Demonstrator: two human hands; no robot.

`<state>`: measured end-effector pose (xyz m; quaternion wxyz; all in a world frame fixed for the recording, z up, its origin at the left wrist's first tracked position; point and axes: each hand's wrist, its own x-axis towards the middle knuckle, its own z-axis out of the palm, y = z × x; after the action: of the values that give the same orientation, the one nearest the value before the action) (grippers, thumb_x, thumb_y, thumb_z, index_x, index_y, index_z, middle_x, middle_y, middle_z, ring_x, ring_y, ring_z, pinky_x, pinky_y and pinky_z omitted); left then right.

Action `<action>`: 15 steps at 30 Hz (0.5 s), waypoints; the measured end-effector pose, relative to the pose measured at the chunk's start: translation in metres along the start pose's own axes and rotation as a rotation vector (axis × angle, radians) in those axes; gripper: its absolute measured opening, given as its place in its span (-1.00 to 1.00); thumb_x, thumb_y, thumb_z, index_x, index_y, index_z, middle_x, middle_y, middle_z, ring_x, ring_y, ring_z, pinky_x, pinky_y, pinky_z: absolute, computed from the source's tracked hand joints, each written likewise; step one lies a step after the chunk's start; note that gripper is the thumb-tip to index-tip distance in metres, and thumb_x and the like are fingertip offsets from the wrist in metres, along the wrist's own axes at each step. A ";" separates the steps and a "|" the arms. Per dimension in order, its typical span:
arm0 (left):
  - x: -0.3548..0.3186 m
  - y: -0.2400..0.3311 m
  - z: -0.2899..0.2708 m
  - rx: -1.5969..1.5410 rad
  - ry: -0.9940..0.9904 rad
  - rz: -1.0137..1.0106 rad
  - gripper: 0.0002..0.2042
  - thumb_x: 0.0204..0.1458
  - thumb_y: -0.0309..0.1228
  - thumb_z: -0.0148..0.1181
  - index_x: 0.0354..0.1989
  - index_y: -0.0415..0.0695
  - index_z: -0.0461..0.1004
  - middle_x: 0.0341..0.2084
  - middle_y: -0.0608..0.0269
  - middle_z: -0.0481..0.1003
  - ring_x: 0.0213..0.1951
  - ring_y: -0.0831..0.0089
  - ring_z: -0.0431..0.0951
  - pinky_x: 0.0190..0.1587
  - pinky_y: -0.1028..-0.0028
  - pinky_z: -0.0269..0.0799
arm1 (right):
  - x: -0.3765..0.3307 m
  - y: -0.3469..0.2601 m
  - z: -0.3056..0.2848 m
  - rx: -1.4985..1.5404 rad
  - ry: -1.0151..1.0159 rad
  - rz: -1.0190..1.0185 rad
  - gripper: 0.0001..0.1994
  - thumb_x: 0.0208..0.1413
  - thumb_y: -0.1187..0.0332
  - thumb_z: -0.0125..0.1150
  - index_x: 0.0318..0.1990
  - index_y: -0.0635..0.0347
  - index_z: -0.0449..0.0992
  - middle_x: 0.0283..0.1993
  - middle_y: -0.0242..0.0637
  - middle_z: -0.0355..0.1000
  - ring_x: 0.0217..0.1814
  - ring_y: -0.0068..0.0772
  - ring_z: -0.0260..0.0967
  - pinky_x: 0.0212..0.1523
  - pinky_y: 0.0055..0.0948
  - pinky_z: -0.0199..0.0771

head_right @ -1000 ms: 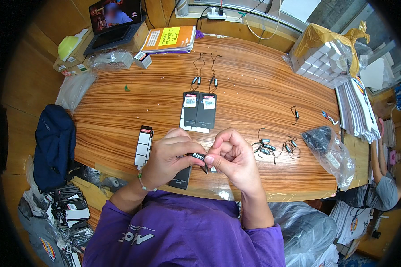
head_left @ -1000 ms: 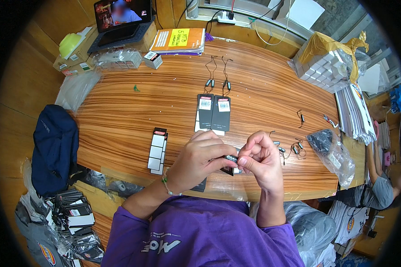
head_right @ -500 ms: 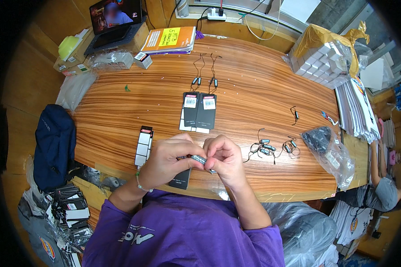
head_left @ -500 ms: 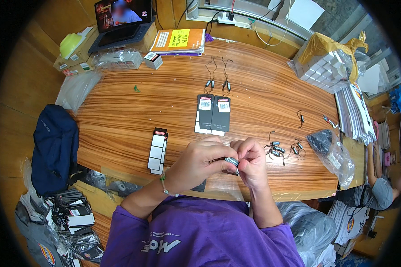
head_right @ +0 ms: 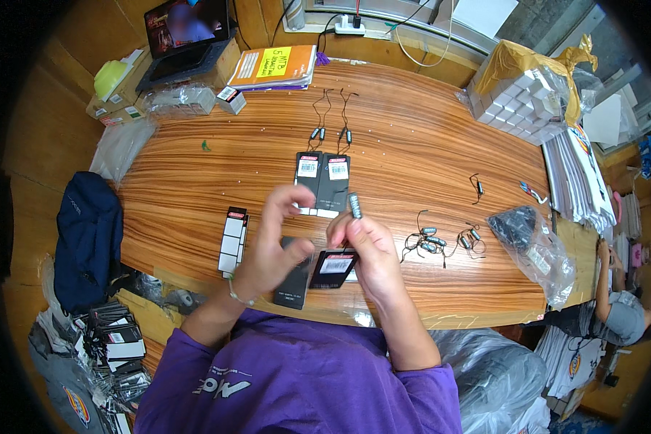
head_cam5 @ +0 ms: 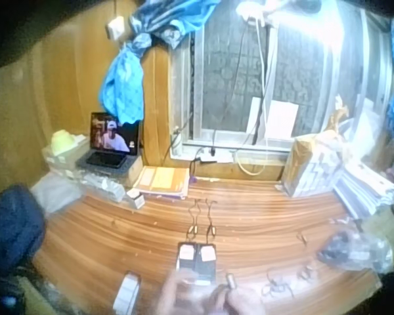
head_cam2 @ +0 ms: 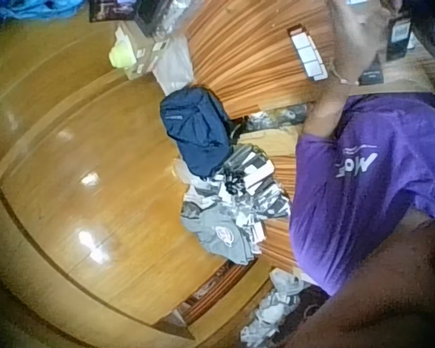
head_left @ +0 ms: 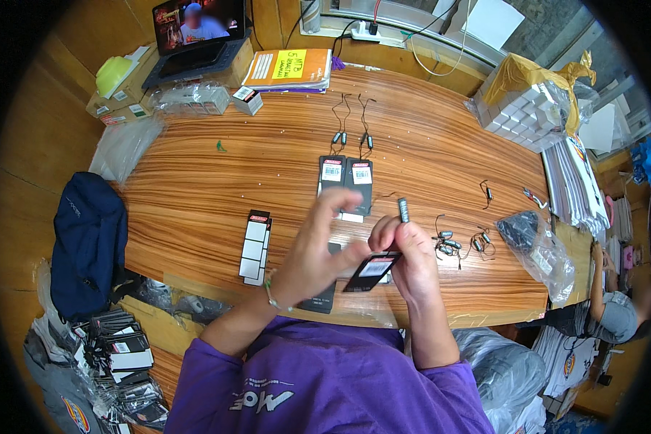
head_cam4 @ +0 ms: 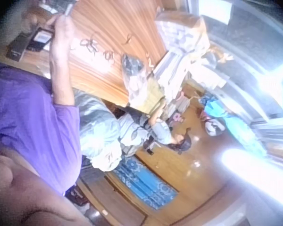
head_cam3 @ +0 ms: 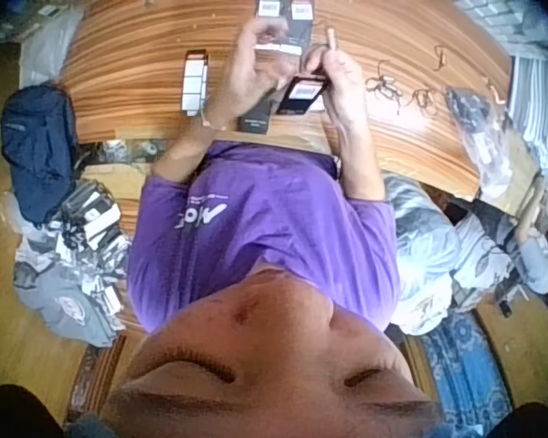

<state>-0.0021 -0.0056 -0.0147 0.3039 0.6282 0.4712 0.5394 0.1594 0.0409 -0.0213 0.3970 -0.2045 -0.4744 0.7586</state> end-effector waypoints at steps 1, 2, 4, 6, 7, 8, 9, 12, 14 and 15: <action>-0.008 0.002 0.010 -0.075 -0.023 -0.040 -0.46 -0.08 -0.38 0.24 0.07 -0.20 0.15 -0.15 0.12 0.34 -0.07 0.35 0.40 -0.04 0.38 0.33 | 0.002 0.000 0.001 0.017 0.036 -0.034 -0.63 0.22 0.14 -0.12 -0.50 0.24 0.37 -0.42 -0.34 0.29 -0.35 -0.52 0.20 -0.26 -0.55 0.20; -0.013 0.002 0.017 -0.151 -0.046 -0.080 -0.51 -0.05 -0.41 0.21 0.05 -0.20 0.16 -0.16 0.11 0.35 -0.09 0.36 0.42 -0.07 0.39 0.35 | 0.005 -0.001 0.002 0.033 0.072 -0.066 -0.64 0.22 0.15 -0.12 -0.50 0.23 0.36 -0.42 -0.35 0.28 -0.34 -0.53 0.19 -0.26 -0.55 0.19; -0.016 -0.002 0.022 -0.199 -0.069 -0.155 -0.59 -0.01 -0.65 0.08 0.03 -0.25 0.15 -0.20 0.15 0.34 -0.17 0.52 0.42 -0.14 0.55 0.38 | 0.011 -0.005 0.005 0.025 0.094 -0.073 -0.68 0.23 0.17 -0.12 -0.44 0.21 0.36 -0.40 -0.37 0.28 -0.33 -0.56 0.18 -0.25 -0.57 0.18; -0.009 -0.006 0.020 -0.267 -0.059 -0.227 -0.62 0.00 -0.69 0.04 0.03 -0.25 0.18 -0.26 0.19 0.38 -0.22 0.55 0.44 -0.18 0.59 0.39 | 0.021 -0.010 0.002 0.018 0.150 -0.046 -0.71 0.23 0.18 -0.12 -0.39 0.20 0.36 -0.39 -0.38 0.28 -0.33 -0.57 0.18 -0.25 -0.57 0.18; -0.001 -0.001 0.015 -0.217 -0.039 -0.285 -0.65 0.02 -0.69 0.01 0.01 -0.26 0.22 -0.33 0.24 0.41 -0.22 0.57 0.44 -0.21 0.62 0.38 | 0.029 -0.013 -0.001 0.062 0.138 -0.049 -0.74 0.23 0.19 -0.12 -0.33 0.19 0.35 -0.38 -0.40 0.28 -0.31 -0.60 0.18 -0.25 -0.59 0.18; 0.006 -0.005 0.009 -0.234 -0.013 -0.302 -0.66 0.01 -0.68 0.02 0.00 -0.28 0.24 -0.31 0.24 0.42 -0.23 0.59 0.44 -0.19 0.62 0.38 | 0.041 -0.019 -0.005 0.056 0.114 -0.069 -0.74 0.23 0.18 -0.13 -0.32 0.19 0.35 -0.36 -0.41 0.28 -0.29 -0.60 0.18 -0.24 -0.60 0.17; 0.013 -0.015 0.003 -0.262 0.029 -0.273 -0.65 0.00 -0.69 0.04 0.00 -0.29 0.25 -0.30 0.24 0.42 -0.24 0.59 0.44 -0.19 0.63 0.39 | 0.055 -0.023 -0.008 0.007 0.084 -0.085 -0.74 0.23 0.18 -0.14 -0.33 0.17 0.36 -0.34 -0.43 0.29 -0.26 -0.61 0.18 -0.22 -0.59 0.16; 0.044 -0.029 -0.018 -0.297 0.080 -0.253 -0.65 -0.05 -0.69 0.08 -0.02 -0.31 0.30 -0.28 0.22 0.44 -0.24 0.60 0.45 -0.16 0.63 0.40 | 0.108 -0.035 -0.017 -0.091 0.082 -0.063 -0.74 0.23 0.19 -0.18 -0.34 0.08 0.41 -0.33 -0.47 0.31 -0.25 -0.63 0.18 -0.28 -0.54 0.15; 0.059 -0.048 -0.029 -0.208 0.084 -0.287 -0.65 -0.07 -0.66 0.12 -0.04 -0.29 0.34 -0.32 0.22 0.46 -0.28 0.59 0.46 -0.19 0.64 0.41 | 0.151 -0.042 -0.025 -0.203 0.172 -0.079 -0.74 0.22 0.21 -0.19 -0.38 0.06 0.41 -0.41 -0.49 0.32 -0.34 -0.62 0.19 -0.30 -0.56 0.12; 0.064 -0.064 -0.032 -0.189 0.106 -0.294 -0.66 -0.08 -0.68 0.12 -0.06 -0.27 0.35 -0.36 0.23 0.47 -0.32 0.59 0.47 -0.26 0.64 0.41 | 0.170 -0.046 -0.027 -0.263 0.203 -0.091 -0.74 0.21 0.21 -0.18 -0.41 0.04 0.41 -0.44 -0.51 0.32 -0.37 -0.63 0.19 -0.31 -0.56 0.11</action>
<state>-0.0511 0.0727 -0.0398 0.4118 0.4918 0.5204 0.5637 0.0947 0.2023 0.0174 0.4465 -0.3085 -0.5360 0.6467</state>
